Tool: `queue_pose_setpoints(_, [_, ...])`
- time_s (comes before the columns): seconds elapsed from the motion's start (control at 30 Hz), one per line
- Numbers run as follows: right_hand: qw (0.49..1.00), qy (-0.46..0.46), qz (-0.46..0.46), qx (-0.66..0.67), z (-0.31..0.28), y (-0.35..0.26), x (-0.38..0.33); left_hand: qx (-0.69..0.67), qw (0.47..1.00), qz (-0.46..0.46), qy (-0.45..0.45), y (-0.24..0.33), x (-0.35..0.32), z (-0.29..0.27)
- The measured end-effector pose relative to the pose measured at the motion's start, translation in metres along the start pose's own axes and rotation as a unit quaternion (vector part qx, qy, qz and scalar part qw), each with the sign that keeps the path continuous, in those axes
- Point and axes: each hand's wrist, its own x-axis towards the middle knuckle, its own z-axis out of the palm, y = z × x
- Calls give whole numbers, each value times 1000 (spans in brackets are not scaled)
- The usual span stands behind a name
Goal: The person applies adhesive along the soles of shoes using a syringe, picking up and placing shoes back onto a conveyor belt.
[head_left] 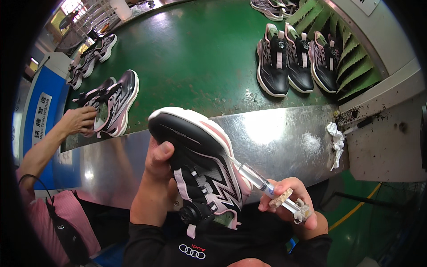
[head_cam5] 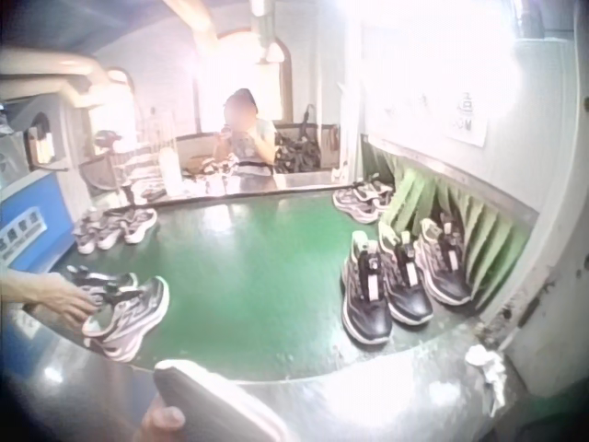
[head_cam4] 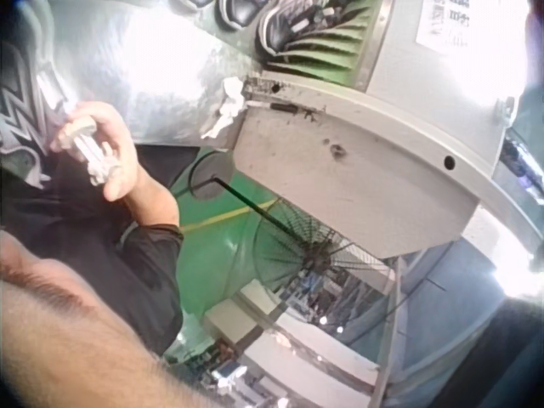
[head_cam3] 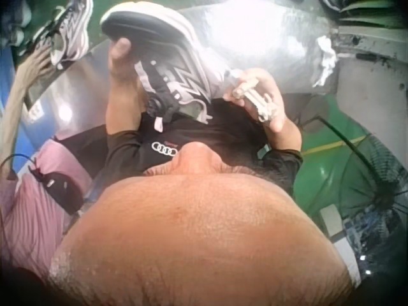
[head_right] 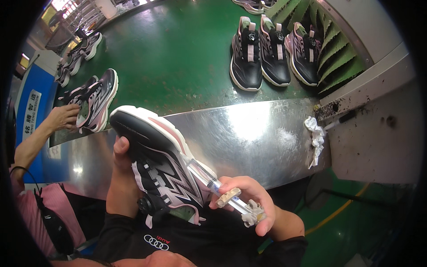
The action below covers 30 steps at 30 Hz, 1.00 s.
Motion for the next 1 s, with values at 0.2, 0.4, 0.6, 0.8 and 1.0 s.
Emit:
queue_pose_setpoints(0.2, [1000,5,4,9,-2,8,-9,-69,996,32,-42,0,8,2])
queue_pose_setpoints(0.4, [1000,15,25,11,1,9,-23,-124,992,-7,18,-4,4,-7])
queue_pose_setpoints(0.6, [1000,0,11,-2,0,14,-37,-205,974,-28,98,-8,1,-17])
queue_pose_setpoints(0.8, [1000,15,2,5,0,18,-48,-208,970,-39,120,-10,3,-25])
queue_pose_setpoints(1.0, [1000,21,-14,0,0,23,-54,-209,969,-49,122,-14,7,-28])
